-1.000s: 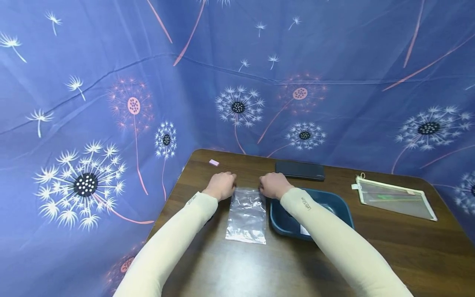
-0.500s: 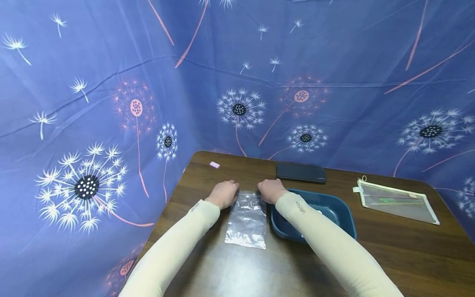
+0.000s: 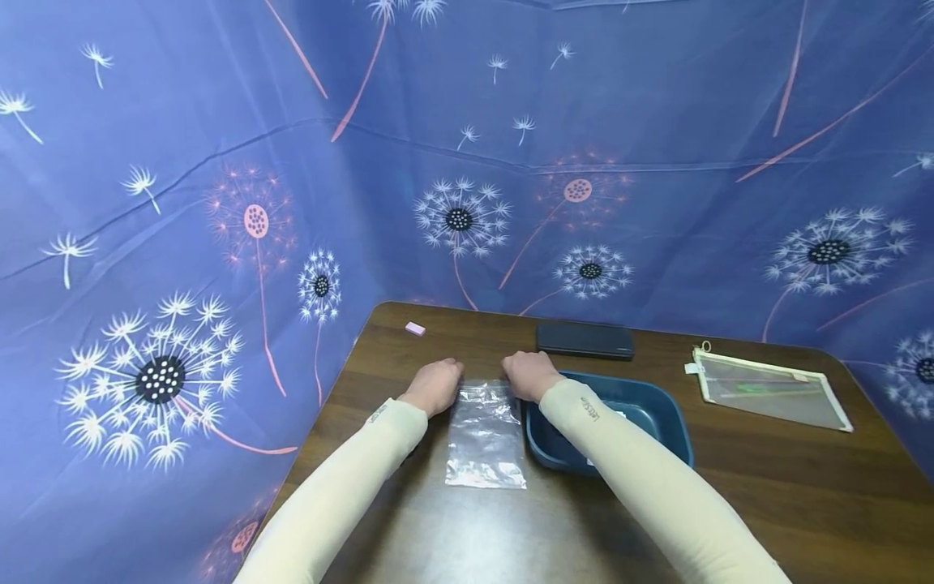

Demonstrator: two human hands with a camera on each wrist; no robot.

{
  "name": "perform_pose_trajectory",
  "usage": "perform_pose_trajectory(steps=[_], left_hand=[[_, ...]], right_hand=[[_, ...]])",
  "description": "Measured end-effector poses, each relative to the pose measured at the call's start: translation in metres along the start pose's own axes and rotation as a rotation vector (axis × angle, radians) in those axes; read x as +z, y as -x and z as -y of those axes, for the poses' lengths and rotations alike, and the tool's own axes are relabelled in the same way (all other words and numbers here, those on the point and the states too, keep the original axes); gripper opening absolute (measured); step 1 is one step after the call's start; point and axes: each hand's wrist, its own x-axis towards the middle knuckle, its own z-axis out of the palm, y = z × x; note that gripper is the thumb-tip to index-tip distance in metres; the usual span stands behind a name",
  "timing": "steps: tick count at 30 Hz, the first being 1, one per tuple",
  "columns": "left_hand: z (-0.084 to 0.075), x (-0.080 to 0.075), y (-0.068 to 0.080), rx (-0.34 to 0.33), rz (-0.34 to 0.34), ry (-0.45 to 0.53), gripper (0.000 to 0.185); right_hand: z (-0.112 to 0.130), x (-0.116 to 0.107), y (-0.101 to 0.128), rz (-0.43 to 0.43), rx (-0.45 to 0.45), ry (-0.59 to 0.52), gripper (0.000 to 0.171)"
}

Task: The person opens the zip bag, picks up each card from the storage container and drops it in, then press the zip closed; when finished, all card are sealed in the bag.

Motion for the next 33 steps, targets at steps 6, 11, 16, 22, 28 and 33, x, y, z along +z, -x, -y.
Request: perform_pose_trajectory(steps=[6, 11, 16, 22, 28, 33], left_hand=[[0.004, -0.005, 0.003, -0.008, 0.020, 0.029, 0.013], [0.010, -0.011, 0.005, -0.003, -0.014, 0.068, 0.018], [0.015, -0.022, 0.005, 0.007, -0.087, 0.115, 0.019], [0.013, -0.043, 0.003, 0.012, -0.167, 0.134, 0.013], [0.006, -0.066, 0.005, 0.043, -0.243, 0.176, 0.010], [-0.005, -0.082, 0.010, 0.093, -0.337, 0.228, 0.010]], right_hand=[[-0.003, -0.001, 0.003, -0.044, -0.025, -0.016, 0.018], [-0.009, -0.006, 0.008, -0.135, -0.066, -0.083, 0.013], [-0.016, -0.015, 0.015, -0.265, -0.152, -0.127, 0.012], [-0.023, -0.028, 0.026, -0.327, -0.183, -0.164, 0.012], [-0.028, -0.043, 0.046, -0.342, -0.170, -0.230, 0.010], [-0.023, -0.050, 0.060, -0.363, -0.145, -0.298, 0.009]])
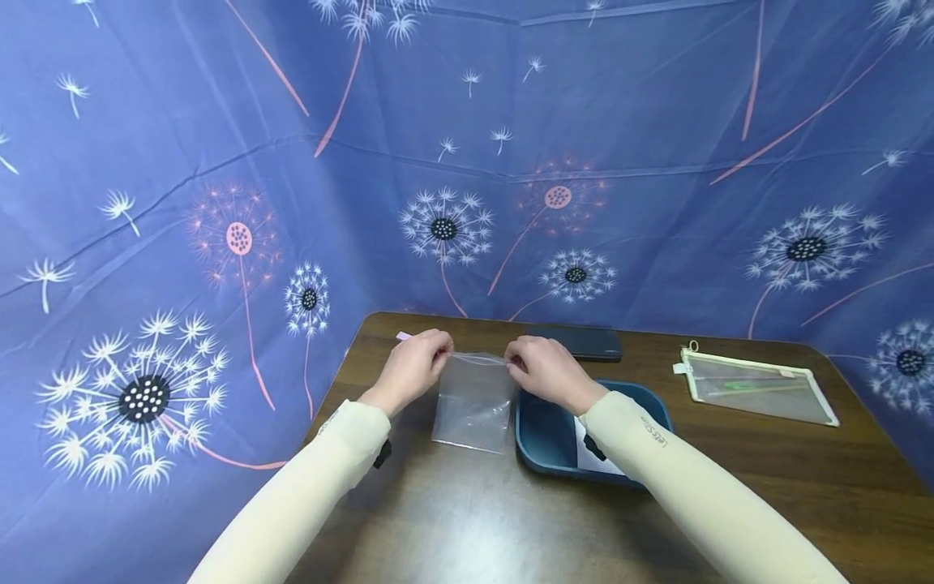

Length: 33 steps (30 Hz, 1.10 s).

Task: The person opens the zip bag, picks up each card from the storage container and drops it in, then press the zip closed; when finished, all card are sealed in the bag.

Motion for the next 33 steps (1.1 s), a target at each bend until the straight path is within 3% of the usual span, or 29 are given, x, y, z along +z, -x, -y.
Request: perform_pose_trajectory(steps=[6, 11, 14, 18, 21, 25, 28, 33], left_hand=[[-0.017, -0.010, 0.000, 0.039, -0.069, 0.073, 0.011], [-0.031, -0.016, -0.002, 0.031, -0.163, 0.152, 0.010], [-0.039, -0.019, -0.001, -0.015, -0.217, 0.221, 0.014], [-0.051, -0.019, 0.003, -0.155, -0.256, 0.345, 0.023], [-0.060, -0.017, 0.005, -0.264, -0.207, 0.461, 0.015], [-0.070, -0.011, 0.005, -0.344, -0.065, 0.592, 0.031], [-0.073, -0.006, 0.004, -0.368, -0.006, 0.627, 0.036], [-0.074, -0.003, 0.002, -0.383, 0.010, 0.635, 0.028]], right_hand=[[0.014, -0.003, 0.007, -0.066, -0.035, -0.025, 0.005], [0.027, -0.011, 0.013, -0.156, -0.065, -0.032, 0.005], [0.035, -0.015, 0.018, -0.237, -0.088, -0.035, 0.005], [0.042, -0.015, 0.022, -0.337, -0.110, -0.012, 0.007], [0.045, -0.012, 0.024, -0.382, -0.105, 0.019, 0.008], [0.047, -0.007, 0.027, -0.414, -0.081, 0.033, 0.011], [0.048, -0.006, 0.029, -0.418, -0.067, 0.025, 0.012], [0.049, -0.005, 0.029, -0.417, -0.053, 0.014, 0.014]])
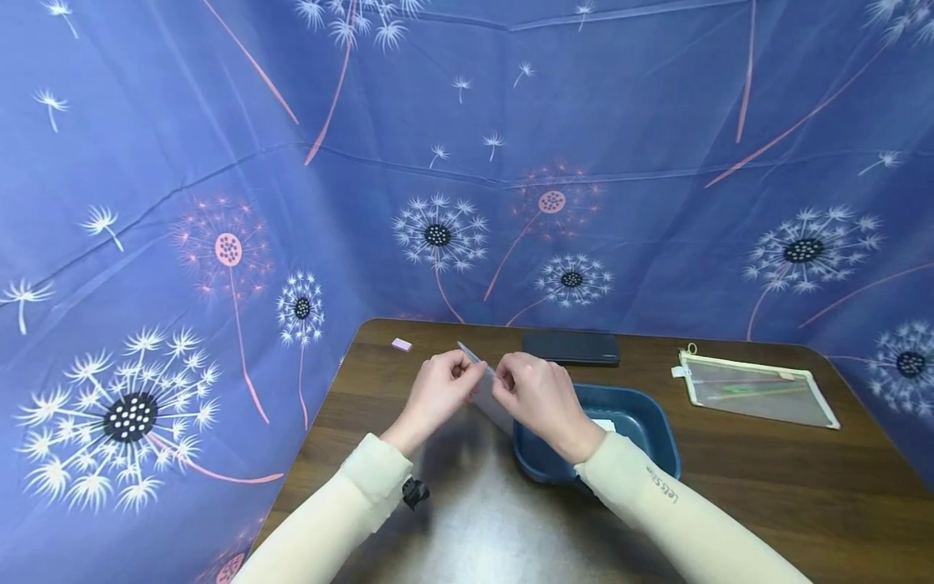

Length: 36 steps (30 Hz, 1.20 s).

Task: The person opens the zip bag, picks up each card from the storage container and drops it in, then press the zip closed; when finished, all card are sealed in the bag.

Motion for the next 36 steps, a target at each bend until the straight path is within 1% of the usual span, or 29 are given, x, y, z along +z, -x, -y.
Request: perform_pose_trajectory(steps=[3, 6, 10, 15, 17, 19, 21, 23, 27, 30, 36], left_hand=[[-0.001, 0.000, 0.000, -0.010, 0.011, 0.017, 0.022], [-0.001, 0.001, 0.000, -0.028, 0.023, 0.030, 0.021], [-0.004, 0.001, 0.000, -0.057, 0.032, 0.013, 0.026], [-0.008, 0.001, 0.001, -0.118, 0.045, 0.026, 0.035], [-0.008, 0.002, 0.001, -0.145, 0.049, 0.041, 0.035], [-0.009, 0.003, 0.001, -0.153, 0.053, 0.044, 0.034], [-0.008, 0.003, 0.001, -0.146, 0.059, 0.050, 0.033], [-0.007, 0.003, 0.000, -0.128, 0.065, 0.045, 0.032], [-0.005, 0.000, -0.001, -0.093, 0.087, 0.034, 0.032], [-0.005, -0.001, -0.001, -0.064, 0.109, 0.026, 0.032], [-0.004, -0.001, 0.000, -0.025, 0.126, 0.022, 0.032]], right_hand=[[0.000, 0.001, 0.001, -0.001, 0.007, 0.000, 0.014], [0.001, 0.003, 0.001, 0.000, 0.014, 0.000, 0.014], [0.004, 0.003, 0.003, 0.005, 0.002, 0.010, 0.015], [0.010, 0.006, 0.005, 0.004, -0.034, 0.028, 0.015], [0.012, 0.007, 0.005, 0.003, -0.044, 0.033, 0.016], [0.013, 0.008, 0.006, 0.004, -0.049, 0.034, 0.017], [0.013, 0.008, 0.006, 0.012, -0.037, 0.020, 0.018], [0.013, 0.008, 0.006, 0.032, -0.005, -0.016, 0.015], [0.012, 0.006, 0.007, 0.089, 0.097, -0.138, 0.009], [0.011, 0.004, 0.007, 0.124, 0.156, -0.210, 0.010], [0.009, 0.002, 0.004, 0.160, 0.194, -0.290, 0.009]])
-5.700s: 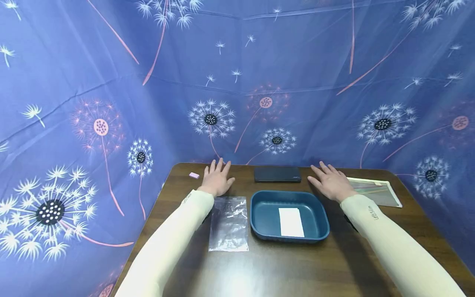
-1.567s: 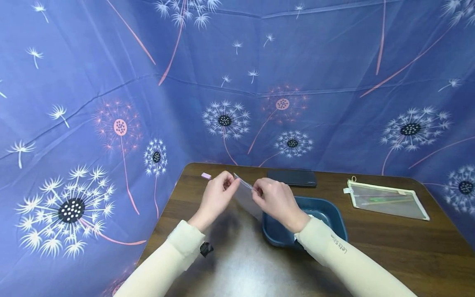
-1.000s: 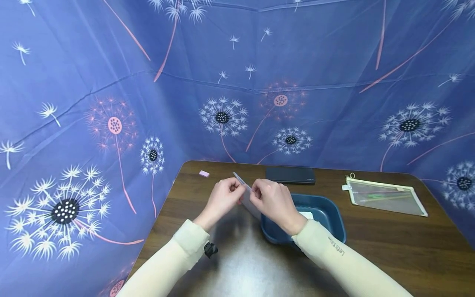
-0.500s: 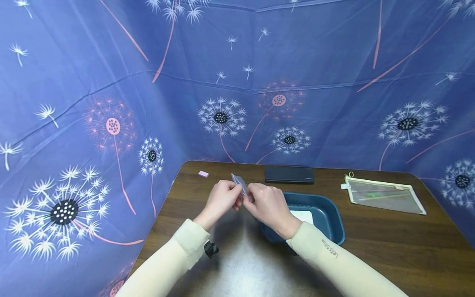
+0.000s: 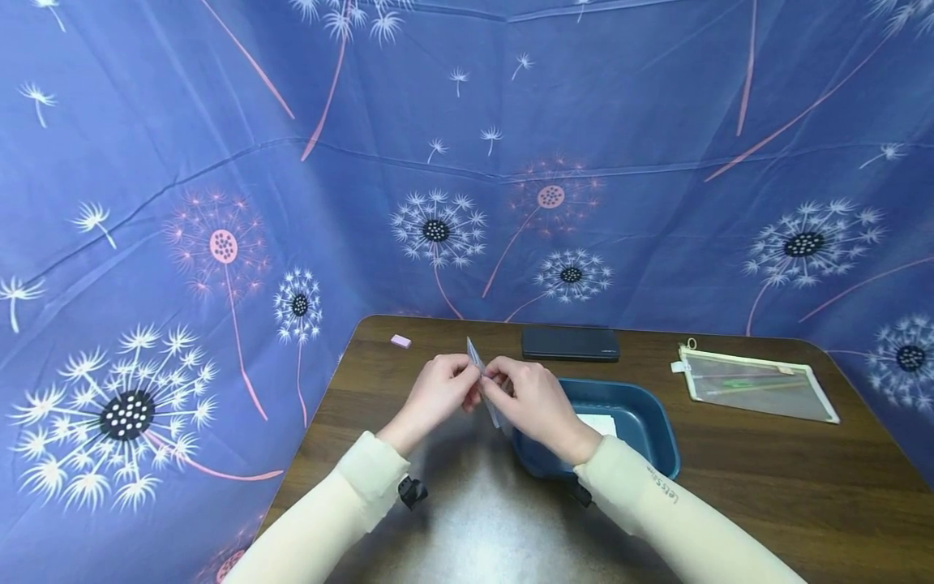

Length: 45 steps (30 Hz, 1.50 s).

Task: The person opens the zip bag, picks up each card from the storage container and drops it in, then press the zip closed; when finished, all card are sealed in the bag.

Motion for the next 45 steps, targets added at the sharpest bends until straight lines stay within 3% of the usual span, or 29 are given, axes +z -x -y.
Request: perform_pose_trajectory(steps=[8, 13, 24, 27, 33, 45], left_hand=[[0.001, -0.004, 0.000, 0.112, 0.052, -0.090, 0.028], [0.002, -0.007, -0.001, 0.148, 0.057, -0.178, 0.026], [-0.004, -0.009, 0.003, 0.182, -0.102, -0.476, 0.031], [-0.008, -0.010, 0.004, 0.172, -0.137, -0.547, 0.032], [-0.018, -0.015, 0.007, 0.089, -0.173, -0.673, 0.033], [-0.026, -0.027, 0.017, -0.030, -0.084, -0.753, 0.037]], right_hand=[[0.003, -0.003, -0.003, 0.012, 0.018, 0.014, 0.006], [0.005, -0.006, -0.003, 0.037, 0.019, 0.018, 0.005], [0.009, -0.010, -0.006, -0.044, -0.052, 0.230, 0.012], [0.010, -0.012, -0.006, -0.078, -0.074, 0.286, 0.014], [0.011, -0.017, -0.009, -0.106, -0.121, 0.355, 0.015], [0.005, -0.030, -0.014, -0.034, -0.166, 0.356, 0.013]])
